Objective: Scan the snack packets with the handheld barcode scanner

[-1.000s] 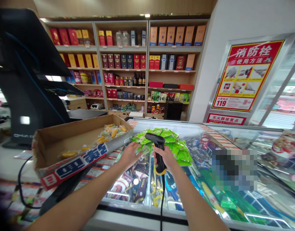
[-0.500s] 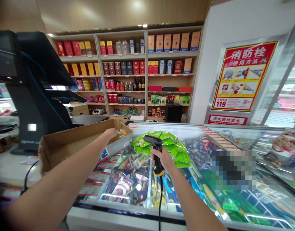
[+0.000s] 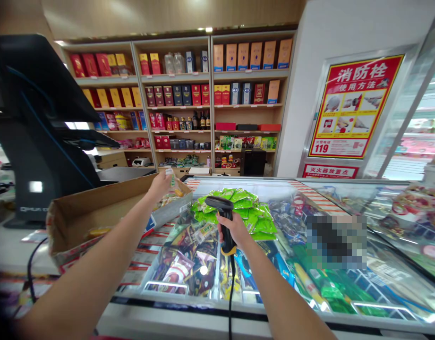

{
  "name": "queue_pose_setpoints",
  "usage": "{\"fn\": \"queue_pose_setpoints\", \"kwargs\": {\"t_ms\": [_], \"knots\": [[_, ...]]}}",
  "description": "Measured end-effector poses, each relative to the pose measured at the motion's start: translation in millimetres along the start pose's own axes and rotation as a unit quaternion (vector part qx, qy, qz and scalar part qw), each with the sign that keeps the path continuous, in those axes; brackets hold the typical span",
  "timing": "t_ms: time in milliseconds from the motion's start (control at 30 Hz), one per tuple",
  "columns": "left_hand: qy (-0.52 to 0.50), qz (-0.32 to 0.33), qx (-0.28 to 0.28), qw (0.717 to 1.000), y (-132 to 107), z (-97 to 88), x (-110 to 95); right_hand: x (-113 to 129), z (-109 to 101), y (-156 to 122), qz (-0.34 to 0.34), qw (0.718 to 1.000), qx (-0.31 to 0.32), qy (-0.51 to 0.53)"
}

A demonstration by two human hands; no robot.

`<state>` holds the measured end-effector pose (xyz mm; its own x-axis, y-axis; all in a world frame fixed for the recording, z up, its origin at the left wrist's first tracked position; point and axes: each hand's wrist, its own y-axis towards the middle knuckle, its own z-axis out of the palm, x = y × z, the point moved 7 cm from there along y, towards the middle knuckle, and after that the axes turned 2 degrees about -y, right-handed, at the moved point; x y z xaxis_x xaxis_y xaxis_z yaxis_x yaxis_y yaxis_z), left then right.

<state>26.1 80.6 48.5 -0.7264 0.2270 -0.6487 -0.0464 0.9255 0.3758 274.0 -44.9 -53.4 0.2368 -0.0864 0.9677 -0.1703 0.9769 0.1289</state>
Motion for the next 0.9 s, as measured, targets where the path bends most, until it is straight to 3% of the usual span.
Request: {"fn": "queue_pose_setpoints", "kwargs": {"t_ms": [33,67,133,167,233,333,467,700,900], "knots": [[-0.077,-0.006,0.001,0.997,-12.2,7.8,-4.5,0.1,0.1,-0.2,0.001,1.000,0.001,0.003],[-0.222,-0.020,0.020,0.975,-25.7,20.2,-6.9,0.1,0.1,-0.4,0.001,1.000,0.002,0.006],[-0.440,-0.053,0.090,0.892,-54.3,52.7,-10.0,0.0,-0.1,-0.7,0.000,1.000,0.001,0.010],[-0.505,-0.066,0.119,0.852,-67.6,67.8,-10.2,0.0,-0.2,-0.8,-0.001,1.000,0.001,0.010],[-0.556,-0.072,0.153,0.814,-87.6,90.7,-6.9,0.0,-0.4,-1.1,0.000,1.000,0.002,0.007],[-0.534,-0.057,0.156,0.829,-99.6,107.7,2.9,0.2,-0.2,-2.0,0.003,1.000,0.007,-0.001],[-0.479,-0.035,0.141,0.865,-97.6,111.2,7.9,0.0,3.0,-4.7,0.010,0.999,0.024,-0.023],[-0.472,-0.035,0.089,0.876,-95.4,112.7,12.2,-3.1,11.0,-9.5,0.024,0.998,0.033,-0.048],[-0.469,-0.038,0.081,0.879,-96.2,113.6,12.7,-2.8,12.7,-8.0,0.020,0.997,0.038,-0.062]]}}
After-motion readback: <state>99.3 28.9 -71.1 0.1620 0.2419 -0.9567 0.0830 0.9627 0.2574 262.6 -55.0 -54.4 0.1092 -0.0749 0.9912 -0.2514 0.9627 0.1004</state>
